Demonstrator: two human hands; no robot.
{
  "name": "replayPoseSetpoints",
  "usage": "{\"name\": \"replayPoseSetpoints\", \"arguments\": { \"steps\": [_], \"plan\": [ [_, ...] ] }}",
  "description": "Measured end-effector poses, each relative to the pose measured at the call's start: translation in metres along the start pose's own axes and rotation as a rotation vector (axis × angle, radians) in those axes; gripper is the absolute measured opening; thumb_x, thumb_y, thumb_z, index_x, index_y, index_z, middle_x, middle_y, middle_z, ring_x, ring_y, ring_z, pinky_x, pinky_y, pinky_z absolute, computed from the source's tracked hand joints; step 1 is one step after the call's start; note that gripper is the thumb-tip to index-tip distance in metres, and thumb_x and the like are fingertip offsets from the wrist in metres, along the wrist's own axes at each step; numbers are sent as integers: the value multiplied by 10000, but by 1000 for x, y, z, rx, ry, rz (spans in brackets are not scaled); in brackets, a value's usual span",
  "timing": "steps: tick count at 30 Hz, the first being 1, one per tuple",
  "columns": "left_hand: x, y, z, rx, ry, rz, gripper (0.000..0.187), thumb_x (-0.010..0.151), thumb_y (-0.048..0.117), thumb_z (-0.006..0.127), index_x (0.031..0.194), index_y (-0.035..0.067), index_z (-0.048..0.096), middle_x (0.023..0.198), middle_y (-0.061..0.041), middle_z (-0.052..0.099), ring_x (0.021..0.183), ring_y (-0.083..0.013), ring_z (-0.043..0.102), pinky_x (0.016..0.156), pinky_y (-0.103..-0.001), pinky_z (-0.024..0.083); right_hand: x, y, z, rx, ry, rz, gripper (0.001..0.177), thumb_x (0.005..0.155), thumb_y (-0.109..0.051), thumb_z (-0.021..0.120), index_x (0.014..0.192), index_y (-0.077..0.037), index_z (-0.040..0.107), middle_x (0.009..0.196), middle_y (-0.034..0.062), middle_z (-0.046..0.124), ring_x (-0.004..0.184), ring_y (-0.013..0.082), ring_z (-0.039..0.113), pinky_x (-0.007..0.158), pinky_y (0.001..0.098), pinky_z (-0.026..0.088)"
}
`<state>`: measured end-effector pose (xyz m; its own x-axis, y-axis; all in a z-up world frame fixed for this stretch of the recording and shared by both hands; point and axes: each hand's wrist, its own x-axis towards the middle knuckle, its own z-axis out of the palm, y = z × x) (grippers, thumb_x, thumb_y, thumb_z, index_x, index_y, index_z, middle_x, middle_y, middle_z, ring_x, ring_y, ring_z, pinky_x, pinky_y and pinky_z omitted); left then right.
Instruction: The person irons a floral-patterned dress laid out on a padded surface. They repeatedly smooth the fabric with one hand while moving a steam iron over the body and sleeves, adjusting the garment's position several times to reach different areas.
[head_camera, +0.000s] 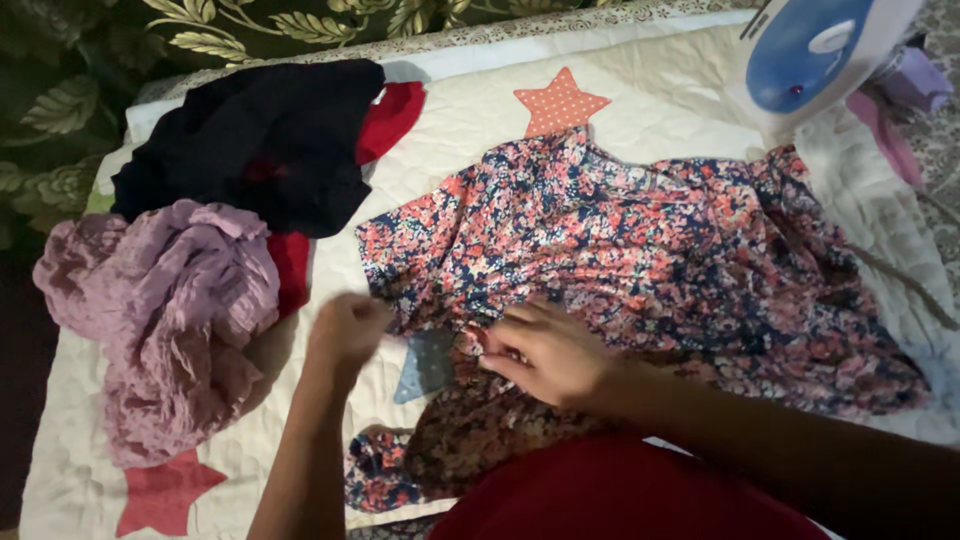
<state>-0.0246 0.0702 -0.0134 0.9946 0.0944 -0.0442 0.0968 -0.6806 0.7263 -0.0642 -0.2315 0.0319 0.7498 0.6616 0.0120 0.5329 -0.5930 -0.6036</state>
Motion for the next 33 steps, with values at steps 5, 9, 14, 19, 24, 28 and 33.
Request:
{"name": "replayPoseSetpoints", "arguments": {
  "steps": [5,9,14,19,24,28,33],
  "plan": [
    [63,13,11,172,137,-240,608,904,593,708,827,-8,766,804,-243,730,823,-403,736,762,-473,553,49,-11,29,-58,162,-171,409,881,-212,664,1266,-78,633,1177,102,596,1121,309,563,971,465,431],
    [86,9,23,136,180,-235,493,758,499,817,809,11,776,803,-199,744,758,-332,725,711,-441,546,70,-8,37,-156,109,-21,435,886,-235,683,1291,-86,623,1169,121,570,1089,345,540,971,489,413],
    [108,-37,20,-637,302,-74,251,859,194,783,890,-41,701,770,-94,672,617,-175,574,534,-374,455,71,5,36,-167,96,33,231,926,-182,628,1146,-132,683,1175,63,600,1127,302,571,992,466,463],
    [114,-47,15,-791,300,-243,218,915,200,733,929,-15,700,782,-29,675,663,-150,581,604,-321,441,66,-7,19,3,-212,74,287,992,-306,658,1232,-149,669,1085,93,589,1084,287,531,934,468,452],
    [69,-31,33,-321,530,-80,503,910,315,769,1168,-76,587,949,-130,684,872,-279,654,789,-397,523,50,18,-2,296,192,-13,245,932,-276,718,1090,-89,707,1071,70,672,1003,223,659,890,389,552],
    [17,11,29,-41,403,-329,725,864,515,761,1246,-58,534,1041,-250,685,979,-405,682,904,-466,513,37,80,-54,-10,698,157,223,938,-183,723,1125,-61,730,1148,132,701,1103,285,633,1021,430,467],
    [-17,56,23,93,270,-567,822,743,616,800,1212,-11,549,1084,-226,721,1040,-401,686,941,-474,500,30,133,-97,-514,633,382,635,834,-477,834,1198,23,690,1136,262,664,1080,424,586,921,571,417]
  ]
}}
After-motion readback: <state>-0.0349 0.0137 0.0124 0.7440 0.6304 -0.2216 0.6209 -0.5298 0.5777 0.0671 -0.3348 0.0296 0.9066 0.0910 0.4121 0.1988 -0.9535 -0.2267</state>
